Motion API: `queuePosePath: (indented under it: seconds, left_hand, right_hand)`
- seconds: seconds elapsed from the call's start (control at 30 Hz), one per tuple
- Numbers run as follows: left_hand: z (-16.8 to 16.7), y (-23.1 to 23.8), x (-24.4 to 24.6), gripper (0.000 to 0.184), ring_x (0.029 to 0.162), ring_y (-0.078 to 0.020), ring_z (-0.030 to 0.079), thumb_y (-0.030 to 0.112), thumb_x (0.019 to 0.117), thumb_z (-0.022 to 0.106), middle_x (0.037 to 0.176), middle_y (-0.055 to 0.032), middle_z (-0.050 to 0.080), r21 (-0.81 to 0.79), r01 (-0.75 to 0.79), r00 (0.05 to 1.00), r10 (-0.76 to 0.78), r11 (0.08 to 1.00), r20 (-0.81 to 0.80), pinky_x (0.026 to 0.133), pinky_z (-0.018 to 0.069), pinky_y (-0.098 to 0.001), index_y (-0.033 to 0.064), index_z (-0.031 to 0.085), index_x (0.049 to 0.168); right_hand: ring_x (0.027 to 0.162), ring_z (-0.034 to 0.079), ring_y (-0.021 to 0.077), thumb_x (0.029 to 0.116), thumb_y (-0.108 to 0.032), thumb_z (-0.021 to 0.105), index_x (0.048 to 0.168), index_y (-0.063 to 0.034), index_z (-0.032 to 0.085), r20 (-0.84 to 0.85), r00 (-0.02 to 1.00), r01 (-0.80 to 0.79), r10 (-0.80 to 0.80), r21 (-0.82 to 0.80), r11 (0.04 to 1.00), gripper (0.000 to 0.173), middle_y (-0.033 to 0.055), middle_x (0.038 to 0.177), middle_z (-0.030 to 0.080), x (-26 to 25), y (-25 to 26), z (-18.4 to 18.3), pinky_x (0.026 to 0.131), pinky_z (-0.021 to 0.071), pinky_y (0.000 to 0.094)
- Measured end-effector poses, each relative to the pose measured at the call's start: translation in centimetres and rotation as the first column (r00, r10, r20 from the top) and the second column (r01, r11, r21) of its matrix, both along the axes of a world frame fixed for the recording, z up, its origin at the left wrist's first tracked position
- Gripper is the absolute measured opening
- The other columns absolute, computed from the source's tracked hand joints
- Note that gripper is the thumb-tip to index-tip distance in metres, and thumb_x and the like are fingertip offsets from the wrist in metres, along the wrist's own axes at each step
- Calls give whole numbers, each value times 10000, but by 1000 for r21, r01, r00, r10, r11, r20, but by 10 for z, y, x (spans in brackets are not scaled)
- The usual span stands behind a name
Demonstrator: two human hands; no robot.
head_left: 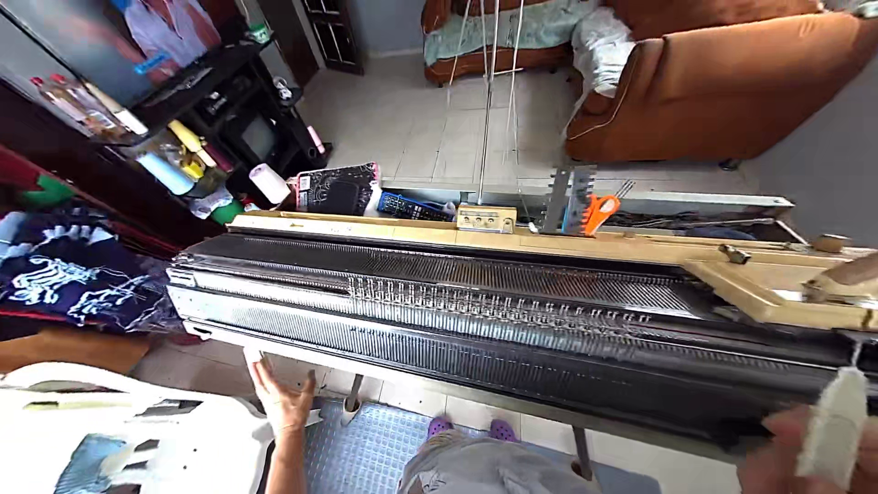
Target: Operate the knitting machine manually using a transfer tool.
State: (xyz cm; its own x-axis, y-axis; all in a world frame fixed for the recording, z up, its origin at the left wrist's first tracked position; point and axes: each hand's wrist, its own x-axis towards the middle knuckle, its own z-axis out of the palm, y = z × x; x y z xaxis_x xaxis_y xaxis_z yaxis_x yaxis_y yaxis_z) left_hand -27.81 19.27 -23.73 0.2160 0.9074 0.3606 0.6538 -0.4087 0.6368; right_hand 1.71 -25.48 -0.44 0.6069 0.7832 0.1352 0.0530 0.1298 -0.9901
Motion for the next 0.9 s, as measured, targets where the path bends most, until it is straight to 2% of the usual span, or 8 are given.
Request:
queuePosePath:
  seconds: [0.07, 0.17, 0.3, 0.53, 0.63, 0.73, 0.83, 0.9]
  left_hand:
    - [-12, 8, 13, 1022, 1473, -594, 180, 211, 725, 826, 1586, -419, 170, 54, -86, 996, 84, 995, 41, 1215, 182, -618, -162, 291, 1512]
    - [-3, 32, 24, 943, 1446, -576, 262, 94, 778, 792, 1539, -428, 268, -16, -250, 961, 250, 968, 120, 1209, 211, -590, -145, 264, 1522]
    - [21, 74, 24, 495, 1185, -483, 612, 155, 912, 705, 1212, -328, 648, -193, -432, 900, 407, 881, -160, 1006, 450, -622, -61, 572, 1337]
    - [18, 94, -1, 507, 1159, -475, 621, 182, 896, 726, 1193, -351, 641, -218, -212, 962, 164, 953, -219, 1020, 440, -610, -114, 591, 1286]
    - [10, 114, -23, 491, 793, -233, 640, 74, 864, 734, 1016, -266, 645, -328, 81, 996, -92, 941, -20, 796, 556, -432, -160, 541, 1250]
    - [7, 125, -32, 515, 733, -60, 606, 43, 845, 738, 961, -141, 626, -351, 244, 969, -210, 904, 130, 742, 558, -278, -158, 498, 1254]
    - [3, 110, -33, 696, 988, -127, 621, 55, 894, 715, 1244, -198, 581, -415, 241, 955, -137, 877, 264, 892, 544, -307, -91, 338, 1460]
    - [-3, 65, -25, 551, 807, -72, 583, 143, 987, 654, 1061, -94, 576, -536, 95, 960, 66, 839, 273, 718, 528, -268, -34, 378, 1430]
  right_hand:
    - [785, 719, 8, 1070, -297, 531, 1265, -360, 527, -36, 999, 0, 0, -7, 1000, 205, -178, 959, 737, -9, 18, 9, 645, 612, 193]
    - [734, 717, 33, 1094, -293, 467, 1153, -301, 572, -80, 996, 48, -50, -33, 998, 121, -134, 910, 734, -22, 43, 19, 596, 609, 201]
    - [640, 683, 37, 1078, -295, 492, 1114, -261, 590, 15, 993, 120, -119, -62, 991, 109, -100, 863, 696, -30, 67, 15, 527, 598, 206]
    - [589, 647, 25, 1052, -354, 531, 1067, -276, 634, 143, 947, 295, -287, -34, 955, 131, -93, 804, 667, -28, 63, 4, 485, 579, 208]
    - [573, 632, 0, 1053, -259, 473, 1047, -267, 599, 136, 917, 382, -374, -39, 923, 126, -130, 780, 657, -26, 51, 11, 484, 574, 190]
    - [600, 634, -15, 1057, -163, 399, 1087, -251, 580, 123, 898, 419, -421, 43, 907, 203, -156, 787, 653, -24, 34, 9, 508, 576, 173]
    - [591, 626, -10, 1049, -131, 352, 1108, -216, 547, 127, 865, 471, -485, 126, 873, 222, -159, 764, 627, -24, 8, 2, 524, 577, 172]
    - [585, 626, -4, 1045, -120, 328, 1113, -204, 531, 109, 835, 518, -539, 171, 838, 230, -158, 754, 613, -28, -16, -7, 532, 584, 174]
